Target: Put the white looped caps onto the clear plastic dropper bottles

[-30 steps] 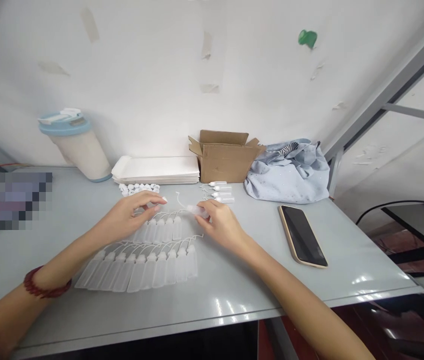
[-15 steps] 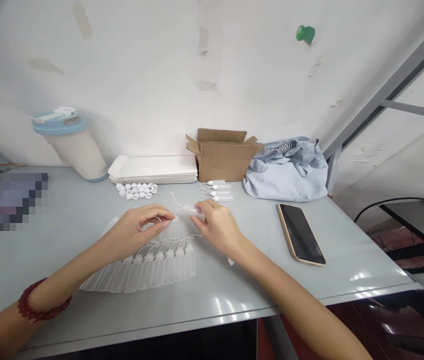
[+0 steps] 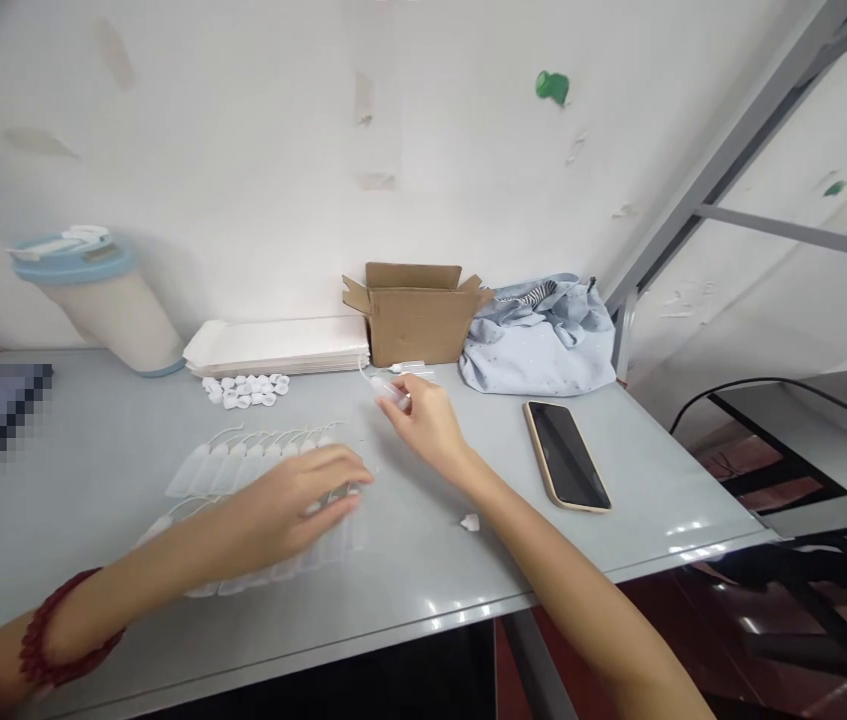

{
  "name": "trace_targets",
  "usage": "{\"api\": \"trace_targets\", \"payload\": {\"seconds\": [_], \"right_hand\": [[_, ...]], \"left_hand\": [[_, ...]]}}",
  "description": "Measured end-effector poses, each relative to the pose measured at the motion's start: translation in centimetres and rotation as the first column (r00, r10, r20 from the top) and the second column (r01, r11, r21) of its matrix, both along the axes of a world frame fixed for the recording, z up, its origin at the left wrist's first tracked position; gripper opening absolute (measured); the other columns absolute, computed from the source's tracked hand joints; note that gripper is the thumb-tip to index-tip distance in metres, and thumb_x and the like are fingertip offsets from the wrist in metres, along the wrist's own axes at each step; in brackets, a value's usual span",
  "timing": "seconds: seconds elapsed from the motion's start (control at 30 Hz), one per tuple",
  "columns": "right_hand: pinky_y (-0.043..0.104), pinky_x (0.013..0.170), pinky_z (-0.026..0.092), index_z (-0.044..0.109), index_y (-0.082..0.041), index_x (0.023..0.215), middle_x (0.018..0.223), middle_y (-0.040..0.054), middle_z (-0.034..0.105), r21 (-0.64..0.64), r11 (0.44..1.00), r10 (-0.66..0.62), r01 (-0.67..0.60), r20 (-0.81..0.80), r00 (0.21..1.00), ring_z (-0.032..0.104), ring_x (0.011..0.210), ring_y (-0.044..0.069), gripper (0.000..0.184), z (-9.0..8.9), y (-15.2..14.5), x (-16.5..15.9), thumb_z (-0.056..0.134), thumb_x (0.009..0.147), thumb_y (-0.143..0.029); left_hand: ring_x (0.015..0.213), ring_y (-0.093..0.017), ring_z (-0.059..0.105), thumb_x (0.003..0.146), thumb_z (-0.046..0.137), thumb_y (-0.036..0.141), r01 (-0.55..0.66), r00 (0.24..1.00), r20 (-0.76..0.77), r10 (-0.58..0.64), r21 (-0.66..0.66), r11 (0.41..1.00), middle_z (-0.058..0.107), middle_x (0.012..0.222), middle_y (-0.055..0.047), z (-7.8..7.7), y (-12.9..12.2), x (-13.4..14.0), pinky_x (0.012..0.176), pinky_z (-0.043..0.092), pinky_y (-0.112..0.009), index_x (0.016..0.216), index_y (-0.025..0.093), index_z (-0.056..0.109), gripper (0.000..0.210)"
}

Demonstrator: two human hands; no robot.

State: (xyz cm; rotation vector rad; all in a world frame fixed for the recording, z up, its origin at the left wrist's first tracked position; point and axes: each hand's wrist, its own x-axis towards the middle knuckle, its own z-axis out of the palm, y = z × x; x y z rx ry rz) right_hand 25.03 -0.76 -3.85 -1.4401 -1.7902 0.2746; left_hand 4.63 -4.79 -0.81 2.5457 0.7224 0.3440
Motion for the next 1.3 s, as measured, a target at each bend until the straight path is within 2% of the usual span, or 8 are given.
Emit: {"api": "trace_targets", "payload": {"seconds": [0.17, 0.3, 0.53, 0.7, 0.83, 0.93, 1.1, 1.3], "right_hand": [[0.024, 0.056, 0.040, 0.062, -0.015, 0.082, 0.070, 0.0019, 0.064, 0.004, 0.999, -0.036, 0.036, -0.029, 0.999, 0.052, 0.054, 0.012, 0.015, 0.1, 0.6, 0.7, 0.062, 0.079, -0.030], [0.024, 0.056, 0.040, 0.062, -0.015, 0.084, 0.071, 0.0030, 0.064, 0.040, 0.998, -0.050, 0.049, 0.024, 0.998, 0.053, 0.056, 0.013, 0.015, 0.1, 1.0, 1.3, 0.061, 0.081, -0.030], [0.025, 0.059, 0.042, 0.060, -0.015, 0.088, 0.077, 0.0049, 0.065, 0.045, 0.999, 0.000, -0.004, 0.092, 0.996, 0.056, 0.059, 0.014, 0.013, 0.0, 0.5, 0.8, 0.061, 0.081, -0.026], [0.025, 0.059, 0.041, 0.057, -0.017, 0.095, 0.076, 0.0040, 0.067, 0.026, 0.998, 0.049, -0.053, 0.139, 0.989, 0.059, 0.060, 0.015, 0.016, -0.3, -0.4, -0.5, 0.060, 0.083, -0.025], [0.024, 0.057, 0.039, 0.056, -0.017, 0.096, 0.072, 0.0025, 0.066, 0.001, 0.996, 0.091, -0.093, 0.194, 0.977, 0.059, 0.058, 0.015, 0.016, -0.6, -1.2, -1.8, 0.061, 0.084, -0.026], [0.024, 0.054, 0.038, 0.055, -0.016, 0.097, 0.075, 0.0038, 0.067, 0.031, 0.991, 0.121, -0.132, 0.242, 0.963, 0.057, 0.056, 0.015, 0.016, -0.7, -1.9, -2.7, 0.060, 0.085, -0.025], [0.023, 0.053, 0.041, 0.054, -0.016, 0.097, 0.073, 0.0040, 0.067, 0.066, 0.980, 0.169, -0.185, 0.197, 0.966, 0.056, 0.054, 0.013, 0.016, -0.6, -3.0, -3.5, 0.056, 0.087, -0.028], [0.021, 0.046, 0.037, 0.055, -0.017, 0.096, 0.066, 0.0017, 0.064, 0.024, 0.981, 0.187, -0.193, 0.148, 0.971, 0.054, 0.049, 0.012, 0.020, -0.2, -4.0, -3.7, 0.052, 0.089, -0.036]], "left_hand": [[0.096, -0.023, 0.056, 0.088, 0.049, 0.019, 0.285, 0.956, -0.123, -0.268, 0.155, 0.946, 0.054, 0.113, -0.011, -0.2, -2.3, 5.7, 0.079, 0.049, -0.034, 0.117, 0.017, 0.052, 0.029], [0.086, -0.022, 0.056, 0.088, 0.043, 0.014, 0.390, 0.913, -0.227, -0.339, 0.239, 0.889, 0.056, 0.096, -0.009, -1.8, -2.7, 9.4, 0.069, 0.048, -0.031, 0.096, 0.016, 0.058, 0.017], [0.066, -0.018, 0.052, 0.079, 0.039, 0.001, 0.369, 0.921, -0.232, -0.313, 0.257, 0.893, 0.055, 0.079, -0.006, -1.0, -2.4, 7.1, 0.050, 0.040, -0.028, 0.076, 0.017, 0.052, 0.021], [0.076, -0.018, 0.059, 0.086, 0.042, 0.015, -0.020, 0.998, 0.062, 0.020, 0.006, 1.000, 0.062, 0.087, -0.005, 1.4, 0.0, 1.8, 0.068, 0.049, -0.031, 0.091, 0.020, 0.056, 0.016], [0.087, -0.020, 0.064, 0.085, 0.054, 0.032, -0.342, 0.874, 0.221, 0.432, -0.351, 0.872, 0.065, 0.096, -0.003, 2.1, 2.6, -1.2, 0.075, 0.053, -0.032, 0.091, 0.021, 0.058, 0.014], [0.091, -0.021, 0.064, 0.079, 0.063, 0.036, -0.332, 0.798, 0.293, 0.527, -0.516, 0.790, 0.064, 0.098, -0.003, 1.8, 3.4, -2.0, 0.077, 0.053, -0.032, 0.096, 0.021, 0.058, 0.023], [0.098, -0.021, 0.059, 0.079, 0.063, 0.037, -0.366, 0.710, 0.356, 0.607, -0.550, 0.751, 0.063, 0.102, -0.004, 0.7, 3.0, -2.2, 0.078, 0.053, -0.032, 0.113, 0.025, 0.061, 0.037], [0.098, -0.020, 0.060, 0.078, 0.064, 0.038, -0.262, 0.633, 0.379, 0.675, -0.716, 0.647, 0.065, 0.105, -0.004, -0.3, 2.4, -2.6, 0.087, 0.049, -0.035, 0.107, 0.023, 0.063, 0.032]]}}
